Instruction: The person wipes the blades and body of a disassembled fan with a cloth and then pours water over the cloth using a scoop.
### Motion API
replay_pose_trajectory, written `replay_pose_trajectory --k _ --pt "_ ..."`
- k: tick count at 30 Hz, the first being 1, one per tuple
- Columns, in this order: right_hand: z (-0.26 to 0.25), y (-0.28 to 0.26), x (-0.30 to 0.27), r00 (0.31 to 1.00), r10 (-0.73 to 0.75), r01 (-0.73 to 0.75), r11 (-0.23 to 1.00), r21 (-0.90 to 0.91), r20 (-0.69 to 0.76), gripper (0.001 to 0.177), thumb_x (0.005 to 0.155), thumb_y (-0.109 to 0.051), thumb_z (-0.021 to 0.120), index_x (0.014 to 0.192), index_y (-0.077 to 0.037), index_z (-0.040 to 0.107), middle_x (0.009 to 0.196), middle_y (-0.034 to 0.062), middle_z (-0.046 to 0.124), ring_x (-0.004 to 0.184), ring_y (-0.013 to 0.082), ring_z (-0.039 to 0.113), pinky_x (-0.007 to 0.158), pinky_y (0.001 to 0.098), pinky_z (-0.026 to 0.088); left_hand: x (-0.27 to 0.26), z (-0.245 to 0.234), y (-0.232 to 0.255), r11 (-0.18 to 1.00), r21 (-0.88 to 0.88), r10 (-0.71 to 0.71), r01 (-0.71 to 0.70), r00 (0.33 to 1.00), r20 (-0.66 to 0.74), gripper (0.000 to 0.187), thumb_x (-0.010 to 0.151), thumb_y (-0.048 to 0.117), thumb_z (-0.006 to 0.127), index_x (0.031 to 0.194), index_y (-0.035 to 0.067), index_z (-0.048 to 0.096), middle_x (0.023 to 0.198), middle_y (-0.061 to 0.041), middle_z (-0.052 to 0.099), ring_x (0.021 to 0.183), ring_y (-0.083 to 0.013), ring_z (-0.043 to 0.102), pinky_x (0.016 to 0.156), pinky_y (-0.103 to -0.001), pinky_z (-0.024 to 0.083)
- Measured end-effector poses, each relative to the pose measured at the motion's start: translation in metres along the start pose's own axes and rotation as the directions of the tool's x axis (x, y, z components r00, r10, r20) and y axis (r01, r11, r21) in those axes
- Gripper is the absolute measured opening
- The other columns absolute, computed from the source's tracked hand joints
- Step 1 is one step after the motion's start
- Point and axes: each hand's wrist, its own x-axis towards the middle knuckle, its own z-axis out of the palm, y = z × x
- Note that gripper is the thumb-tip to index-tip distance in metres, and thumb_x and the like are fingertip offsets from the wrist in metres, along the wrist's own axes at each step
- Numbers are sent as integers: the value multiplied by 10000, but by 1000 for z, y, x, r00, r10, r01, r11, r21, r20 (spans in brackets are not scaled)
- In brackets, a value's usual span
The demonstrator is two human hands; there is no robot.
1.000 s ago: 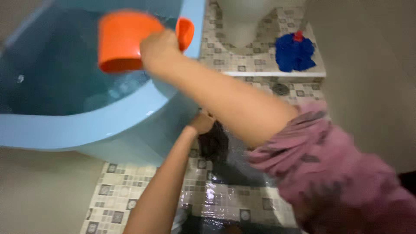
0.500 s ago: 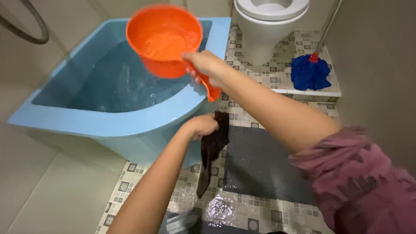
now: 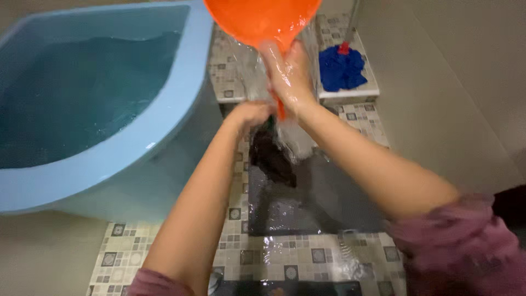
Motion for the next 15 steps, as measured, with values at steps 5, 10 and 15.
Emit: replay_pose_trajectory --k 5,10,15 --pt "-99 102 -33 874 -485 471 836 -280 22 462 1103 -343 688 1362 -10 500 1185 155 688 1021 305 665 877 429 559 49 77 -22 947 318 -39 50 998 -41 438 865 391 626 1172 101 745 1203 -166 716 1087 -350 663 914 -473 527" --pt "-156 159 -71 970 -204 66 744 -665 -132 464 962 -384 717 1187 -22 533 1064 238 719 994 443 690 813 505 532 84 114 -61 764 645 28 0 999 -34 412 891 452 621 1135 142 738 1209 -196 680 1114 -420 643 920 -493 517" --pt "-171 144 -89 989 -110 -6 619 -785 -95 441 950 -344 681 1238 -52 521 1007 233 714 928 469 666 766 557 498 100 124 -116 812 584 88 -11 991 -103 325 915 283 615 1067 34 757 1160 -262 708 1096 -459 673 928 -509 544"
